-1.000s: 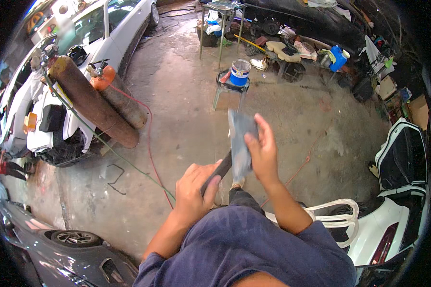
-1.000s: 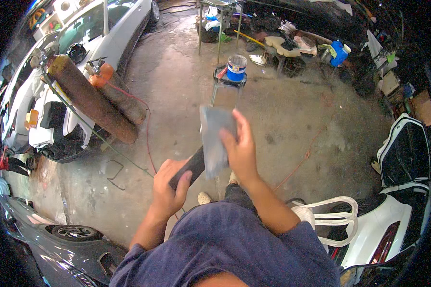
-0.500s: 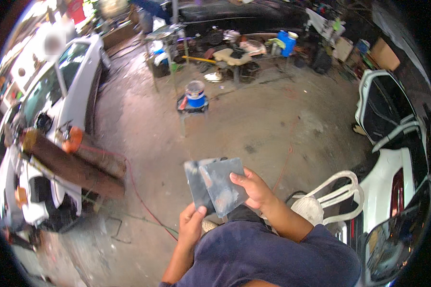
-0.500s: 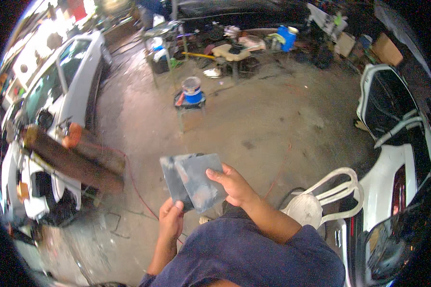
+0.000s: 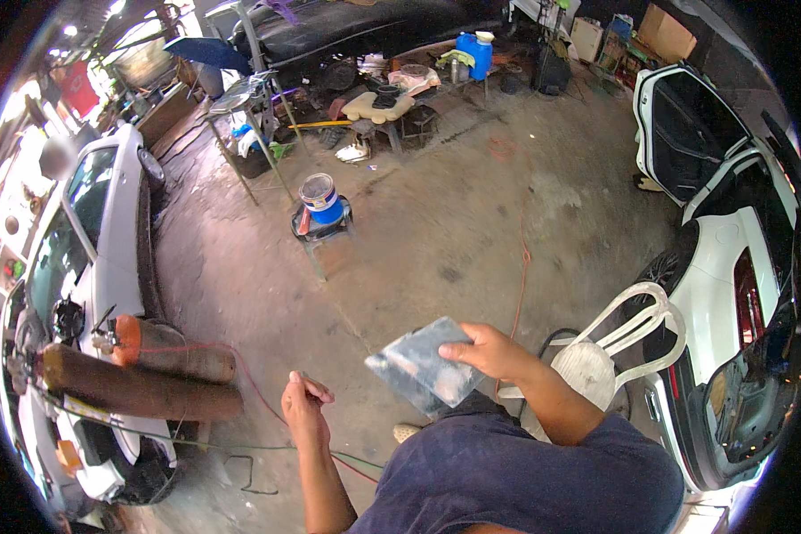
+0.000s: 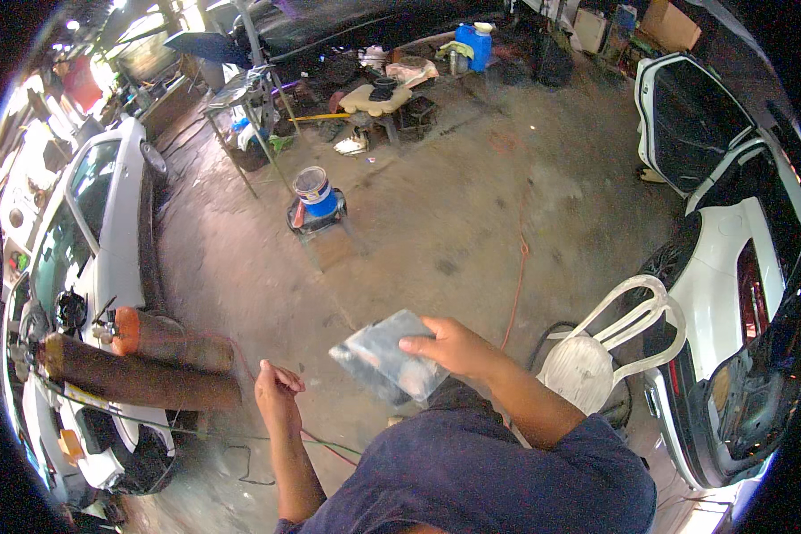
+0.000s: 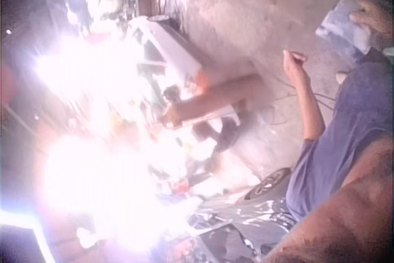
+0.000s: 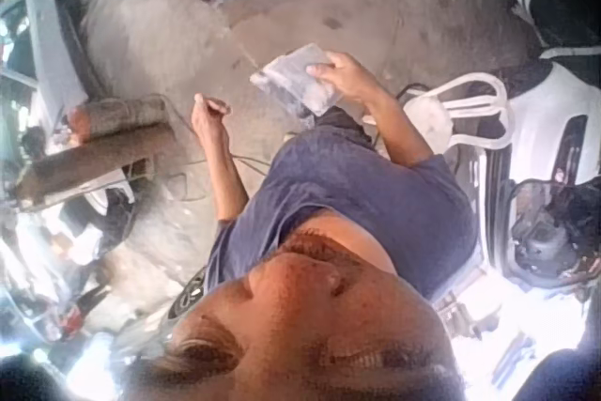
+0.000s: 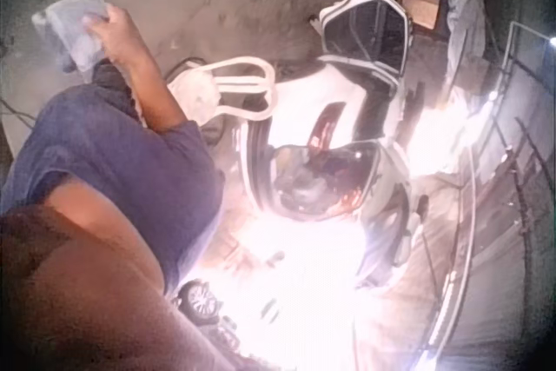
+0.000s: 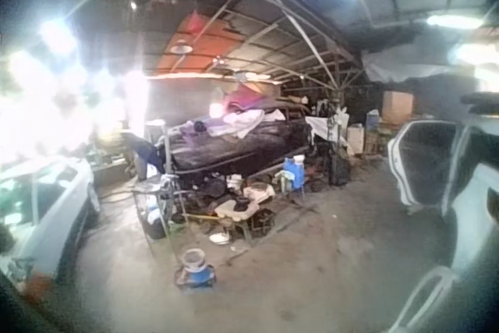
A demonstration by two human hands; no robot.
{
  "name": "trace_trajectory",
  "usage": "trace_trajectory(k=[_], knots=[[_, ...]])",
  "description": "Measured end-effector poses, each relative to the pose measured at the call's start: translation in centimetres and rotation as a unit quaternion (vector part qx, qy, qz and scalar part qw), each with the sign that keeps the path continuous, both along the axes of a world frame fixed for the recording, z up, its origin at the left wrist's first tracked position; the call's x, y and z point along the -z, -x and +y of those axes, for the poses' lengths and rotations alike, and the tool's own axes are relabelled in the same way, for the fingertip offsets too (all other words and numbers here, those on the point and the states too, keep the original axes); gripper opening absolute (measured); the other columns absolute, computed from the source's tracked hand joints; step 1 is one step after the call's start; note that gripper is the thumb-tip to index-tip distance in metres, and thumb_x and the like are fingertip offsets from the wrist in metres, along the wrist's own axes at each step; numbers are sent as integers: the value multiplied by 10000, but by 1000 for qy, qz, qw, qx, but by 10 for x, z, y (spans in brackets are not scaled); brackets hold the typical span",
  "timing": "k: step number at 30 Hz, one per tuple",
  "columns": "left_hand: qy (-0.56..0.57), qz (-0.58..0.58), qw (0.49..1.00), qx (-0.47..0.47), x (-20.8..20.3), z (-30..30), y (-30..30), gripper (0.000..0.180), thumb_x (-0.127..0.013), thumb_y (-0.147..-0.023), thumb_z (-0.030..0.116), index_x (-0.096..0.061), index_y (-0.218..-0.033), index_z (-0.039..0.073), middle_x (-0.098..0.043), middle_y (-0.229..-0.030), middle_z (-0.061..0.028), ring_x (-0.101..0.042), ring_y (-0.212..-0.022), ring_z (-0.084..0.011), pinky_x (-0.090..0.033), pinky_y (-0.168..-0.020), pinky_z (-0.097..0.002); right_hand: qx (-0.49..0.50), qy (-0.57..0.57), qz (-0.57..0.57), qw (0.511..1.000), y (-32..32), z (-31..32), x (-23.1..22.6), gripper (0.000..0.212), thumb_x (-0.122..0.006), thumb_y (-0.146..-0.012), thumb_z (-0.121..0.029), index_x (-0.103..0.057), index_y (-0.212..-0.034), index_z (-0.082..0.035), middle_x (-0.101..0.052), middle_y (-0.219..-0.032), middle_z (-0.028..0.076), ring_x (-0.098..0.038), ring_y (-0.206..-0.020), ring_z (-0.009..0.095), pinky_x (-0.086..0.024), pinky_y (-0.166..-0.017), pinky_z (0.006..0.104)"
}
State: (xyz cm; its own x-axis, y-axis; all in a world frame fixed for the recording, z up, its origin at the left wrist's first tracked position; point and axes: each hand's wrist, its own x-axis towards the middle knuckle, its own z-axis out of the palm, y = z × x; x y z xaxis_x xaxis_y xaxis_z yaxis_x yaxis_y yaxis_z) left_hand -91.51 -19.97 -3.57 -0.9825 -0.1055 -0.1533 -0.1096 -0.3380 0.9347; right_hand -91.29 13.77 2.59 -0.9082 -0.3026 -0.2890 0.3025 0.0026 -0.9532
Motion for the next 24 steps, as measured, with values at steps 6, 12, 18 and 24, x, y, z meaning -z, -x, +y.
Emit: trace_trajectory(k=[6,12,18,24], knots=[[360,-191,913,-20,209,-22,6,259,-681,-928,239,-593,-910,-4,-652,-806,-134,-647,-807,-259,-519,-759,-386,147,54,-16,988,58,50,10,347,-651,-988,-222,-614,-1239,14,-696,-1097,74,-652,-973,155,-528,-864,336],[326,-398,855,58,248,-14,28,480,-780,-803,140,-569,-1197,-32,-676,-1028,-201,-657,-991,-335,-541,-848,-423,250,182,-45,950,112,104,5,363,-651,-980,-204,-579,-1268,4,-668,-1167,86,-646,-1054,190,-531,-921,373],[302,-163,939,3,309,18,36,226,-617,-930,154,-640,-1063,-27,-654,-793,-113,-647,-662,-169,-514,-577,-310,274,211,-35,938,158,148,8,361,-652,-978,-195,-576,-1263,13,-668,-1156,87,-649,-1045,189,-537,-918,382],[250,-291,916,113,208,122,139,344,-591,-964,121,-556,-1282,-6,-661,-1033,-110,-649,-833,-187,-535,-697,-311,286,203,-38,936,183,183,16,345,-647,-977,-184,-586,-1250,19,-671,-1158,94,-649,-1047,178,-534,-913,363]])
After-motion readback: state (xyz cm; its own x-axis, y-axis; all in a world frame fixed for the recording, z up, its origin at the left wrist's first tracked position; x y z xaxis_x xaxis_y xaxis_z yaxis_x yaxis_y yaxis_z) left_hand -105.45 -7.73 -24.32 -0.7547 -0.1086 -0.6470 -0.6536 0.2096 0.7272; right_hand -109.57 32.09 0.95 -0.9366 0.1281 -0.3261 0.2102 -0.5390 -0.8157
